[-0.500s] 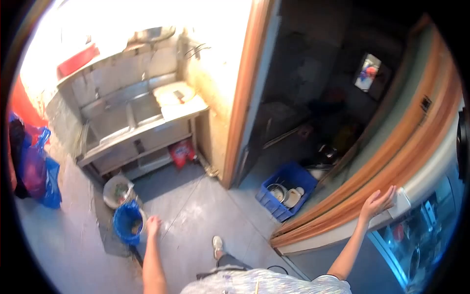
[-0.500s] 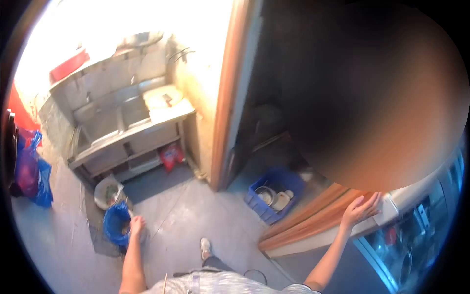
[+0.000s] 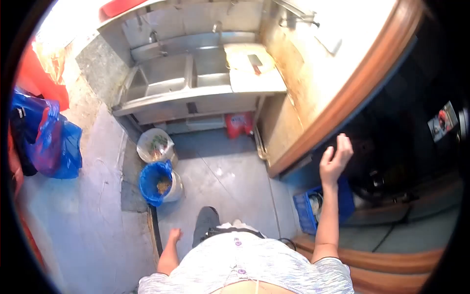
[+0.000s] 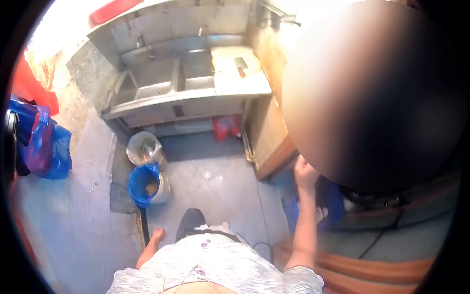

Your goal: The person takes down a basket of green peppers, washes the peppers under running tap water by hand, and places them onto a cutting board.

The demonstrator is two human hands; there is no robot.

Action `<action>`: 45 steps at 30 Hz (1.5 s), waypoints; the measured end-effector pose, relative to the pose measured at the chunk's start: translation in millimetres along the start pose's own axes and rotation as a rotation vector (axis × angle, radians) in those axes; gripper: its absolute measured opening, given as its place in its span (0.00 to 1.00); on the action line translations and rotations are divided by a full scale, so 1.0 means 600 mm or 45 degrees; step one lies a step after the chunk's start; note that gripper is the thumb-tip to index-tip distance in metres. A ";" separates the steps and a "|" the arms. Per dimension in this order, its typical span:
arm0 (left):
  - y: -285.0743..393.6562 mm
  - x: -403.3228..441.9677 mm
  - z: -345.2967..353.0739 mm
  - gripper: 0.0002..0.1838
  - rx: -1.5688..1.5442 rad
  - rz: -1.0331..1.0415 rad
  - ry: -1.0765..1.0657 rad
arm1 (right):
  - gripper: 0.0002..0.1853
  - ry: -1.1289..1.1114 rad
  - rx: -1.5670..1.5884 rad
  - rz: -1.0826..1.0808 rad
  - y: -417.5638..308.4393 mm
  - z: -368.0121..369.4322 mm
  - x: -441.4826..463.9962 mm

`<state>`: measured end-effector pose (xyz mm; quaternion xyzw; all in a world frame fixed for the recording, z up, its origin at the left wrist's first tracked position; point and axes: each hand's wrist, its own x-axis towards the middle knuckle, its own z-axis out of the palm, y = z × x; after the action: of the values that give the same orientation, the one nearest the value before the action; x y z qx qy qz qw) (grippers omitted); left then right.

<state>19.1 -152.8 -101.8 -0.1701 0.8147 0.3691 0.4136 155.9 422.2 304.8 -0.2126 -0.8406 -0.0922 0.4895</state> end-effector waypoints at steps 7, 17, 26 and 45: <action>0.090 0.080 -0.070 0.10 -0.528 -0.298 0.262 | 0.22 -0.101 0.459 -0.181 -0.150 0.279 0.124; 0.886 0.228 -0.225 0.16 -0.399 1.200 0.149 | 0.18 -0.161 0.992 0.338 -0.210 0.512 0.406; 1.629 -0.118 -0.313 0.11 0.091 2.231 0.383 | 0.20 -0.082 1.790 0.660 -0.175 0.658 0.845; 2.204 -0.226 -0.327 0.20 0.881 1.476 1.104 | 0.16 -0.835 -0.204 0.196 -0.047 0.914 1.276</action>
<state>-777.6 583.2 691.4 0.2899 0.9297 0.1527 -0.1681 -616.3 800.7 690.3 -0.3315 -0.9248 -0.0474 0.1807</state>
